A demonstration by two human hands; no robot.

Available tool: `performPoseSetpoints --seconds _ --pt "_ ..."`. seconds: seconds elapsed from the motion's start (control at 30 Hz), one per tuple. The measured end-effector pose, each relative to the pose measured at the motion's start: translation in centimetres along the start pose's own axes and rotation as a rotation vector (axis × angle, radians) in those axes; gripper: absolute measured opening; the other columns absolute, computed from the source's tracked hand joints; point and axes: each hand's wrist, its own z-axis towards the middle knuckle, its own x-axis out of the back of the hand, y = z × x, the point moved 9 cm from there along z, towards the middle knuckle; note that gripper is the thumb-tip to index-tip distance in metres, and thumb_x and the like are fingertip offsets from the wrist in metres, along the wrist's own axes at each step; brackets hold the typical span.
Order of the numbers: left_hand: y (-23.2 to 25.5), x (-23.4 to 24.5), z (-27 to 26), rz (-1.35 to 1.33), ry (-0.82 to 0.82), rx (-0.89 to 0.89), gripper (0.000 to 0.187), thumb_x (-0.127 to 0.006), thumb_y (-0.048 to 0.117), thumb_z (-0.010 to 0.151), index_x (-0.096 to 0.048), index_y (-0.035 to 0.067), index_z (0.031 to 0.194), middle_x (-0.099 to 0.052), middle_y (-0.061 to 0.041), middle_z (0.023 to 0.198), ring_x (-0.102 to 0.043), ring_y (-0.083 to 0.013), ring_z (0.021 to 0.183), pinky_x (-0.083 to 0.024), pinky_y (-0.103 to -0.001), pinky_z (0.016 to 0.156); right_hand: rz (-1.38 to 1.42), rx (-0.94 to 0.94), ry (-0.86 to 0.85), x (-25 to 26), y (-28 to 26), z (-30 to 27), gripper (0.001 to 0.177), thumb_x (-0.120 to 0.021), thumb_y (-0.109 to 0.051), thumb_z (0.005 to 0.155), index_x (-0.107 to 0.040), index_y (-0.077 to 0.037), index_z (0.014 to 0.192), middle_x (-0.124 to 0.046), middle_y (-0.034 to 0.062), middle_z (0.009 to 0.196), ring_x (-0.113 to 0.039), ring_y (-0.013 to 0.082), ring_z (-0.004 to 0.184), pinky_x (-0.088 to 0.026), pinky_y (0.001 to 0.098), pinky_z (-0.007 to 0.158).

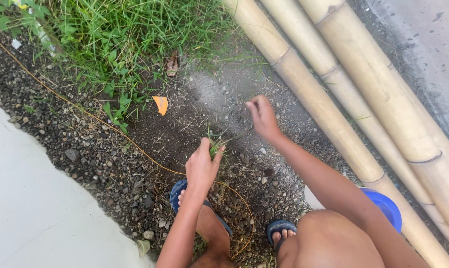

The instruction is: Pulling grass and weeds from the ground by hand in an outdoor area.

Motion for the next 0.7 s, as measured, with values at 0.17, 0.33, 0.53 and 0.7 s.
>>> performPoseSetpoints --seconds 0.17,0.33,0.53,0.7 --pt "0.0 -0.6 -0.3 -0.033 -0.048 0.047 0.030 -0.062 0.040 0.106 -0.052 0.012 0.109 -0.072 -0.014 0.089 -0.075 -0.0388 0.085 -0.058 -0.051 0.071 0.396 -0.273 0.228 4.1 -1.0 0.8 0.013 -0.035 -0.011 0.111 -0.044 -0.004 0.118 -0.054 0.0034 0.090 -0.049 0.0123 0.072 -0.042 0.0259 0.060" --pt "-0.7 -1.5 -1.0 -0.045 -0.079 0.078 0.031 -0.062 0.042 0.106 -0.053 0.013 0.111 -0.072 -0.015 0.088 -0.074 -0.0394 0.086 -0.056 -0.052 0.074 0.670 -0.534 0.293 3.6 0.9 2.8 0.050 -0.044 -0.020 0.108 -0.029 -0.004 0.153 -0.036 -0.0069 0.078 -0.037 0.0036 0.056 -0.039 0.0192 0.044" --pt "-2.3 -2.5 -2.3 -0.088 -0.116 0.138 0.031 -0.061 0.044 0.104 -0.053 0.015 0.112 -0.073 -0.014 0.090 -0.075 -0.0379 0.087 -0.056 -0.051 0.076 0.665 -0.642 0.291 1.9 1.7 5.0 0.065 -0.055 -0.026 0.109 -0.022 -0.014 0.163 -0.040 -0.0047 0.071 -0.042 0.0057 0.050 -0.041 0.0228 0.038" --pt "-2.8 -1.9 -3.9 -0.163 -0.114 0.183 0.028 -0.063 0.039 0.104 -0.055 0.013 0.111 -0.072 -0.016 0.084 -0.073 -0.0388 0.080 -0.054 -0.048 0.071 0.640 -0.677 0.355 0.6 4.2 7.7 0.053 -0.054 -0.027 0.107 -0.039 -0.015 0.157 -0.040 -0.0013 0.064 -0.046 0.0097 0.044 -0.046 0.0250 0.032"
